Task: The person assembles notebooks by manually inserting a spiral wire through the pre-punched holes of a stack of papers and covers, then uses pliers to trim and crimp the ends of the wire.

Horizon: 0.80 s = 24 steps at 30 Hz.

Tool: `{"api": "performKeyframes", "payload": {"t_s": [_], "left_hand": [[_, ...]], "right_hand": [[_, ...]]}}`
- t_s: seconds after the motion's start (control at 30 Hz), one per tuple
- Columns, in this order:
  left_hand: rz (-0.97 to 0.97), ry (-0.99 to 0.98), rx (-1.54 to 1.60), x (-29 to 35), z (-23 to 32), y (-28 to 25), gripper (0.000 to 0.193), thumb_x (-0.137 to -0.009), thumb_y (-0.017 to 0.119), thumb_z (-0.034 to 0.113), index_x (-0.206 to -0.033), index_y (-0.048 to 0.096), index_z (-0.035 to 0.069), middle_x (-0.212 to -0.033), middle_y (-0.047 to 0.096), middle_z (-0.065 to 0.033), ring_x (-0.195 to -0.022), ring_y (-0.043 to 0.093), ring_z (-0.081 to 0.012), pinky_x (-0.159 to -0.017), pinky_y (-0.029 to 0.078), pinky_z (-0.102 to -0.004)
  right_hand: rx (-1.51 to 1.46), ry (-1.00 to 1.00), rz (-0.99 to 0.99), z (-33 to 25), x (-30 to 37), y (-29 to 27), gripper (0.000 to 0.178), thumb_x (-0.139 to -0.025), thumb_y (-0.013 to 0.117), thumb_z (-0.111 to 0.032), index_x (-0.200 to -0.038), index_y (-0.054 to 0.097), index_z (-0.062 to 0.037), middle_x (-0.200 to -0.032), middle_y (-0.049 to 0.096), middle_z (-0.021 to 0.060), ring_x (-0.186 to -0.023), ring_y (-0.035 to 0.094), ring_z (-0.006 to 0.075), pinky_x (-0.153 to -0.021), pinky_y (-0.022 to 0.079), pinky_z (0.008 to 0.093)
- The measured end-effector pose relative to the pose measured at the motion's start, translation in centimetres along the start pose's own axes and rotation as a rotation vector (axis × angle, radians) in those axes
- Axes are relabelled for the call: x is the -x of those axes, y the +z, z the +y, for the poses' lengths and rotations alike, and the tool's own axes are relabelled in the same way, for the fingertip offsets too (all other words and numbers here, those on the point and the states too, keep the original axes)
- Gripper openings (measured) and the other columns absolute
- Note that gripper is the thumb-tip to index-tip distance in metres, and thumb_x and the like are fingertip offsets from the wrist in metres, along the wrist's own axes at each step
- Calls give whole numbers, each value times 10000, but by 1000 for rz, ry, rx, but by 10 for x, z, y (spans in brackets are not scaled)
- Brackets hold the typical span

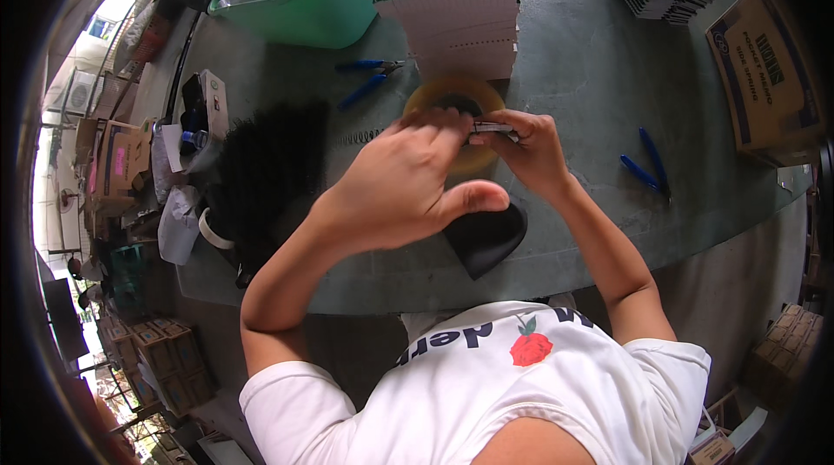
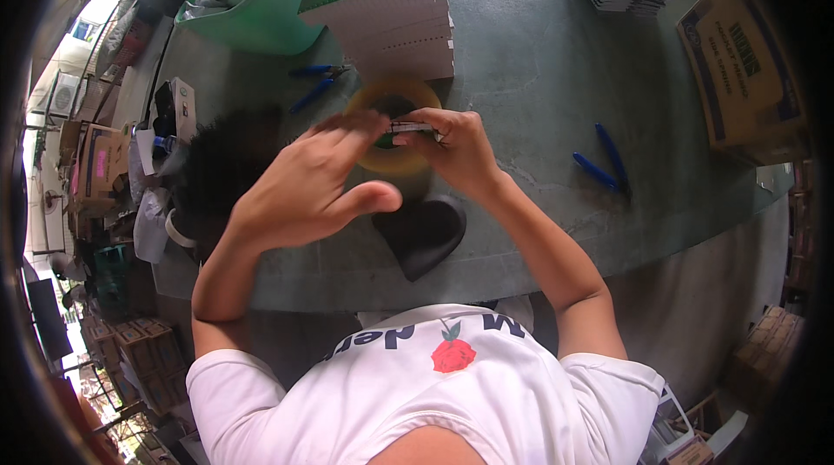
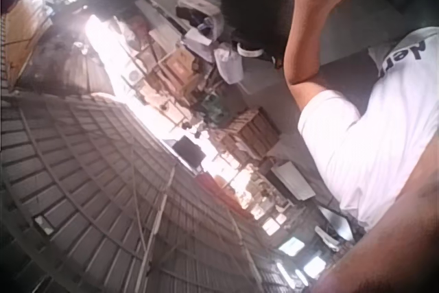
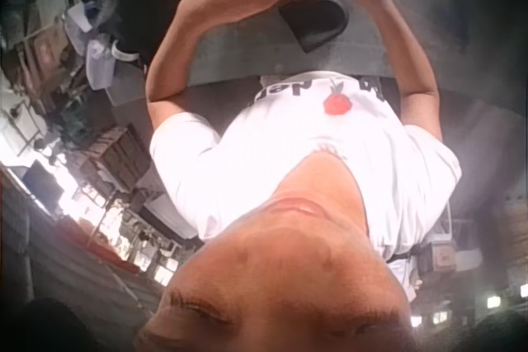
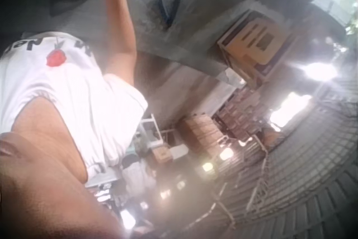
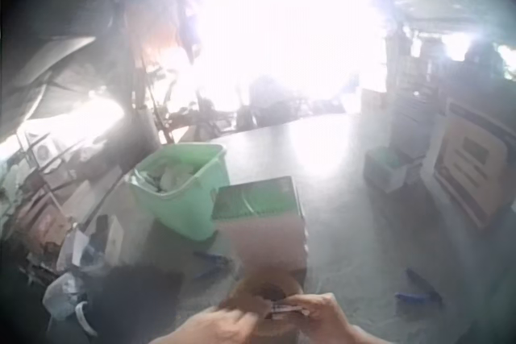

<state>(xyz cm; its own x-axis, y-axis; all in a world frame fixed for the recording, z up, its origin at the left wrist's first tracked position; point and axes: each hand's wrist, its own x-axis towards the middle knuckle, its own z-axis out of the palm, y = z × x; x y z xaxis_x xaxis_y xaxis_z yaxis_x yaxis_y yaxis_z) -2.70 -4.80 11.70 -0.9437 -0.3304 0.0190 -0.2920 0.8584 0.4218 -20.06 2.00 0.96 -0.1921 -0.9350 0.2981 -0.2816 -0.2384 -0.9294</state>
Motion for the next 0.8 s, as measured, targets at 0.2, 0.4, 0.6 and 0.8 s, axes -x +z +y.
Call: {"api": "performKeyframes", "payload": {"t_s": [0.2,0.4,0.6,0.8], "left_hand": [[11,6,-91,-1,-4,2,861,-816,418,676,-1226,443,-81,-1136,535,-280,-1087,498,-403,-907,410,-400],[-86,-143,-56,-5,-28,15,904,-801,381,720,-1230,427,-75,-1101,541,-278,-1093,504,-381,-927,395,-398],[-522,-489,210,-22,-27,5,936,-780,365,746,-1228,418,-73,-1119,529,-276,-1114,489,-387,-956,371,-411],[124,-54,-78,-2,-18,35,860,-794,445,676,-1252,420,-51,-1209,492,-262,-1138,466,-410,-979,346,-422]], "right_hand": [[-16,-60,14,5,2,1,216,-760,652,3,-975,657,-22,-862,687,93,-790,672,172,-681,511,262],[4,-160,-1,7,-2,4,244,-741,634,39,-975,659,-27,-871,679,114,-783,674,199,-679,516,277],[97,-189,-15,5,0,2,254,-729,627,43,-965,667,-40,-852,678,105,-776,675,204,-666,515,281],[79,-125,-18,1,2,5,252,-720,624,49,-950,671,-44,-838,676,101,-769,676,209,-658,509,284]]}}
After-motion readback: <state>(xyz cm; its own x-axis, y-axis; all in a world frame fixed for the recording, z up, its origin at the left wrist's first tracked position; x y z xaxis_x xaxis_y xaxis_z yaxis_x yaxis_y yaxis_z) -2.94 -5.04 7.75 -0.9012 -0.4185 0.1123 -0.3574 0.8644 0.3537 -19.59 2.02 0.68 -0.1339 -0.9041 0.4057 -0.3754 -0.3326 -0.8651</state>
